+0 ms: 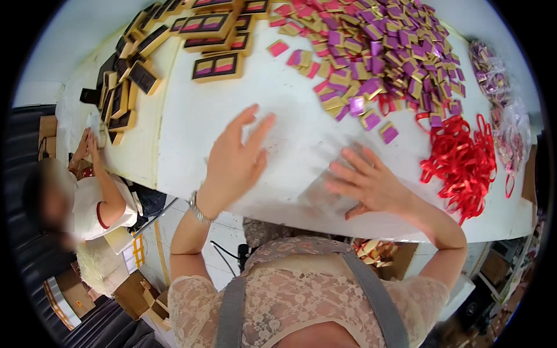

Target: The person assembles small rectangular boxes by placing pink and gold inserts into black trays and closing them with gold lids. The person repeatedly picks up inserts, places them into trays, and stacks the completed boxes on the table.

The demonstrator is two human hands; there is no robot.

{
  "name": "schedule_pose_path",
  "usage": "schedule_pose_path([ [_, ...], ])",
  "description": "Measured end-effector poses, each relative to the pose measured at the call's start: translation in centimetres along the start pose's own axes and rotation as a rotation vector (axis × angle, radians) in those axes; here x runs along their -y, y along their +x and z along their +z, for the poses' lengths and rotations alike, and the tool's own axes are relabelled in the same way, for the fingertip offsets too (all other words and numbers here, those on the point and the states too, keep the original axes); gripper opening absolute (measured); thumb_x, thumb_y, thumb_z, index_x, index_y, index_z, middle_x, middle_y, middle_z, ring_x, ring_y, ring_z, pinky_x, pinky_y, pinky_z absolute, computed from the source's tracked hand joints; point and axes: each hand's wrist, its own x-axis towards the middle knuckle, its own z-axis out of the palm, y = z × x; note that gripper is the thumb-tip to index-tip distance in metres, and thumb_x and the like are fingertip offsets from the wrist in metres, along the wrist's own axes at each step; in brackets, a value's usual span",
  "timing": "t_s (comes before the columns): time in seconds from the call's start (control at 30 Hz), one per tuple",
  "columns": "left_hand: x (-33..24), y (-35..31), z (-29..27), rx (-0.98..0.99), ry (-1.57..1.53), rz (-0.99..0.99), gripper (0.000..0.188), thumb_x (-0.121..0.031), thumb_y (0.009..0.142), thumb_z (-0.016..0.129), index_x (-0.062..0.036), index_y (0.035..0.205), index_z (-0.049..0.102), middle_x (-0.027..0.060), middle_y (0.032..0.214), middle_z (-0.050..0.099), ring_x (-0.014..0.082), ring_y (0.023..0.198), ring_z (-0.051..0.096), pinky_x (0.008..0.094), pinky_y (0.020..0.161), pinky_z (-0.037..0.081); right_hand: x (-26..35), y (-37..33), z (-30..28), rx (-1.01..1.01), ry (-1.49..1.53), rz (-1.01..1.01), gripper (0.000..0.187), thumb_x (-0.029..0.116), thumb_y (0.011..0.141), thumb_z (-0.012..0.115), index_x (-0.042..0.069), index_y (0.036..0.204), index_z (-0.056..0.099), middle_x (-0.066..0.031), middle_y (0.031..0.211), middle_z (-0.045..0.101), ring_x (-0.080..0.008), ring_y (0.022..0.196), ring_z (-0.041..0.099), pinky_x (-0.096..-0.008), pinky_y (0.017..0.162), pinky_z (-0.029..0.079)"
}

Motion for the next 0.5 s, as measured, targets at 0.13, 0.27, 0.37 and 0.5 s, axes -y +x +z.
schedule_pose_path([
  [0.13, 7.7, -2.3, -0.9, -0.177, 0.016, -0.119, 0.059, -0.009, 0.085, 0.068, -0.0094, 0.14, 0.049, 0.016, 0.143, 0.045, 0.0345, 0.125, 0.05, 0.0397, 0.099, 0.047, 1.4, 5.5, 1.7, -0.106, -0.063, 0.199, 0.09, 0.067, 0.066, 0.071, 0.018, 0.139, 0.051, -0.0123, 0.143, 0.045, -0.0359, 0.127, 0.042, -0.0548, 0.103, 0.032],
  [0.27, 16.7, 1.6, -1.6, -0.304, 0.194, -0.026, 0.059, -0.019, 0.087, 0.069, -0.006, 0.141, 0.047, 0.0183, 0.146, 0.043, 0.0358, 0.128, 0.048, 0.0426, 0.104, 0.044, 2.8, 8.8, 3.2, -0.231, -0.24, 0.241, 0.087, 0.07, 0.068, 0.068, 0.016, 0.134, 0.055, -0.0109, 0.131, 0.052, -0.0329, 0.116, 0.047, -0.0509, 0.099, 0.034],
  [0.37, 22.2, 4.6, 0.3, -0.227, 0.236, -0.022, 0.062, -0.029, 0.089, 0.068, -0.0056, 0.142, 0.045, 0.0195, 0.146, 0.043, 0.0358, 0.13, 0.046, 0.0428, 0.104, 0.043, 3.1, 8.5, 3.3, -0.218, -0.231, 0.286, 0.091, 0.072, 0.068, 0.066, 0.014, 0.137, 0.054, -0.0124, 0.135, 0.05, -0.0352, 0.118, 0.046, -0.0513, 0.1, 0.034],
  [0.5, 22.4, 6.3, 4.8, -0.318, 0.324, -0.025, 0.064, -0.036, 0.088, 0.068, -0.0064, 0.141, 0.047, 0.02, 0.146, 0.044, 0.0361, 0.126, 0.049, 0.0462, 0.105, 0.041, 4.3, 7.0, 3.5, -0.305, -0.289, 0.458, 0.085, 0.07, 0.071, 0.066, 0.011, 0.132, 0.058, -0.0128, 0.134, 0.053, -0.0348, 0.116, 0.049, -0.0505, 0.1, 0.034],
])
